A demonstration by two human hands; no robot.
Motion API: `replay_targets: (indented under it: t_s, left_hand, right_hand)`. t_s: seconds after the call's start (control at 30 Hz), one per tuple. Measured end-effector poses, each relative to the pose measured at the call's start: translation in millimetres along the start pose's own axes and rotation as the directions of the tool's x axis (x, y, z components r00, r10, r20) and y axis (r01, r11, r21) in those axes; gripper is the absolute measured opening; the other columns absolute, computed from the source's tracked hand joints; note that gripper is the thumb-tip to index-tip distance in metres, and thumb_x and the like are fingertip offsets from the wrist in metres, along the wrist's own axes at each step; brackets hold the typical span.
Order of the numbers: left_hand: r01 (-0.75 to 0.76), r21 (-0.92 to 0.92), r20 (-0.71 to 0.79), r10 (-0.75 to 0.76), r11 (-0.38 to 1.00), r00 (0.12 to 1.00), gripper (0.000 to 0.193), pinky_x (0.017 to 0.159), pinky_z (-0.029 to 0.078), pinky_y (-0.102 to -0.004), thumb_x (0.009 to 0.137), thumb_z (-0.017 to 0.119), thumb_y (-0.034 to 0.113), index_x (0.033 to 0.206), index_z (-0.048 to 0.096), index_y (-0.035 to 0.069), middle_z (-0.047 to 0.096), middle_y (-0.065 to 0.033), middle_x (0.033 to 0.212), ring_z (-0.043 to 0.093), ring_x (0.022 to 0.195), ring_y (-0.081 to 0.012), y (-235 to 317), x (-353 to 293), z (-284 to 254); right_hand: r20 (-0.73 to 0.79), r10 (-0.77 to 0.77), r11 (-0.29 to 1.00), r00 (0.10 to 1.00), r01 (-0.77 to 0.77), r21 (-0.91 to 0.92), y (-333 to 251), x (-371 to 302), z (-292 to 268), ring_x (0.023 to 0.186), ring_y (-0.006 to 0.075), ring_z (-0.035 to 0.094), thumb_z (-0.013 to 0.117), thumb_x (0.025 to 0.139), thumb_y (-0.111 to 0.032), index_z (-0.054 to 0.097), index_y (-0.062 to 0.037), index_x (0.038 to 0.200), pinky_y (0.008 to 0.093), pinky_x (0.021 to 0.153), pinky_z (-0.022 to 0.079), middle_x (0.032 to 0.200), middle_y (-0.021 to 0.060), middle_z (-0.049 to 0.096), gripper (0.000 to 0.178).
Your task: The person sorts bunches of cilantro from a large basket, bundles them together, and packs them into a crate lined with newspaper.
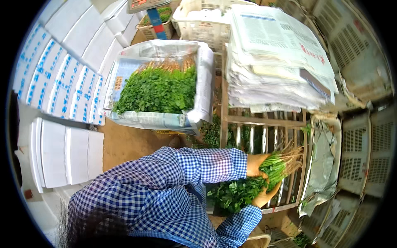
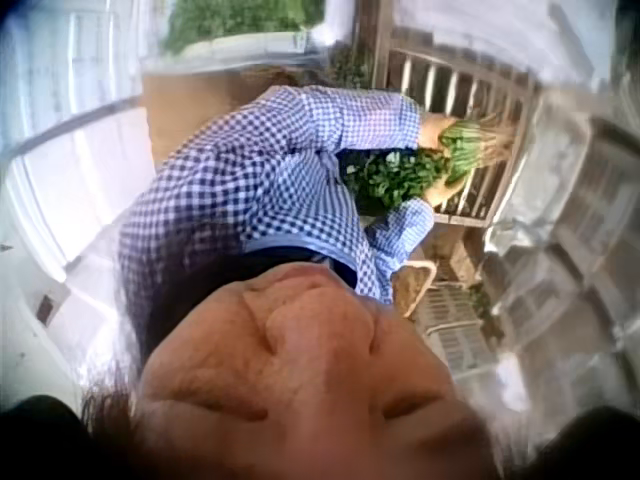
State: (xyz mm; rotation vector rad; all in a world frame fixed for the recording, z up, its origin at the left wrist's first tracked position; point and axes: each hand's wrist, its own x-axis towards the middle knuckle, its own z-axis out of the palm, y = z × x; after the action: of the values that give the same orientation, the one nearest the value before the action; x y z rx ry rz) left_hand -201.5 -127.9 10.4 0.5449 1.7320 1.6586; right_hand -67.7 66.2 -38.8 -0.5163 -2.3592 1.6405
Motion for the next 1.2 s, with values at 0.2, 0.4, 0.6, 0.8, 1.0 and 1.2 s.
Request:
replay_targets:
  t_s: [0.2, 0.4, 0.6, 0.8, 1.0, 1.2]
  left_hand:
    - [-0.270, -0.218, -0.158, 0.239, 0.938, 0.958, 0.107, 0.119, 0.036, -0.0442, 0.078, 0.088, 0.028, 0.156, 0.022, -0.002, 0.047, -0.0233, 0.149, 0.047, 0.139, -0.0342, 13.5, -109.7, -70.9]
    - [-0.205, -0.204, -0.527, 0.070, 0.957, 0.847, 0.109, 0.122, 0.032, -0.0454, 0.076, 0.089, 0.024, 0.157, 0.021, -0.001, 0.044, -0.0245, 0.151, 0.042, 0.141, -0.0360, 10.0, -288.7, -192.7]
    - [0.083, -0.146, -0.900, -0.167, 0.986, 0.402, 0.105, 0.121, 0.033, -0.0444, 0.081, 0.087, 0.030, 0.158, 0.023, -0.001, 0.040, -0.0245, 0.155, 0.040, 0.143, -0.0357, -31.3, -464.8, -305.7]
    - [0.591, -0.169, -0.963, -0.261, 0.789, 0.073, 0.097, 0.123, 0.031, -0.0438, 0.087, 0.081, 0.026, 0.159, 0.021, -0.001, 0.032, -0.0255, 0.161, 0.032, 0.150, -0.0363, -114.1, -523.0, -421.6]
    - [0.493, -0.173, -0.941, -0.290, 0.852, 0.172, 0.080, 0.123, 0.033, -0.0444, 0.094, 0.068, 0.003, 0.160, 0.023, 0.003, 0.025, -0.0197, 0.165, 0.026, 0.152, -0.0352, -240.1, -562.4, -439.8]
    - [0.499, -0.155, -0.968, -0.231, 0.853, 0.095, 0.070, 0.120, 0.038, -0.0439, 0.091, 0.071, 0.001, 0.153, 0.041, 0.005, 0.045, -0.0199, 0.155, 0.042, 0.144, -0.0346, -191.5, -544.9, -440.6]
  right_hand:
    - [-0.019, -0.067, 0.988, 0.998, 0.069, 0.139, -88.8, -54.4, 89.1, 0.143, 0.0399, 0.041, 0.073, 0.075, -0.075, 0.021, -0.0092, 0.162, 0.0567, 0.116, 0.041, 0.162, 0.0214, 0.029, 0.121]
    - [0.360, -0.307, 0.908, 0.881, 0.158, 0.388, -162.5, -96.8, 267.4, 0.140, 0.0392, 0.043, 0.075, 0.090, -0.040, 0.025, -0.0050, 0.160, 0.0529, 0.116, 0.038, 0.160, 0.0242, 0.032, 0.094]
    - [0.812, -0.222, 0.930, 0.539, -0.134, 0.343, -268.9, -137.7, 476.3, 0.145, 0.0362, 0.037, 0.073, 0.093, -0.030, 0.019, -0.0004, 0.160, 0.0468, 0.118, 0.035, 0.159, 0.0250, 0.033, 0.091]
    - [0.825, -0.102, 0.952, 0.557, 0.294, -0.081, -258.0, -149.1, 643.3, 0.144, 0.0397, 0.038, 0.075, 0.092, -0.035, 0.031, 0.0016, 0.156, 0.0467, 0.119, 0.034, 0.156, 0.0262, 0.038, 0.086]
    - [0.922, -0.005, 0.985, 0.386, 0.159, -0.061, -235.1, -135.2, 640.8, 0.149, 0.0377, 0.033, 0.069, 0.096, -0.040, 0.033, -0.0051, 0.157, 0.0448, 0.122, 0.030, 0.160, 0.0226, 0.035, 0.079]
    - [0.907, -0.108, 0.895, 0.407, 0.438, -0.090, -248.0, -148.7, 648.1, 0.136, 0.0473, 0.048, 0.070, 0.093, -0.027, 0.047, -0.0055, 0.150, 0.0482, 0.111, 0.045, 0.157, 0.0342, 0.033, 0.065]
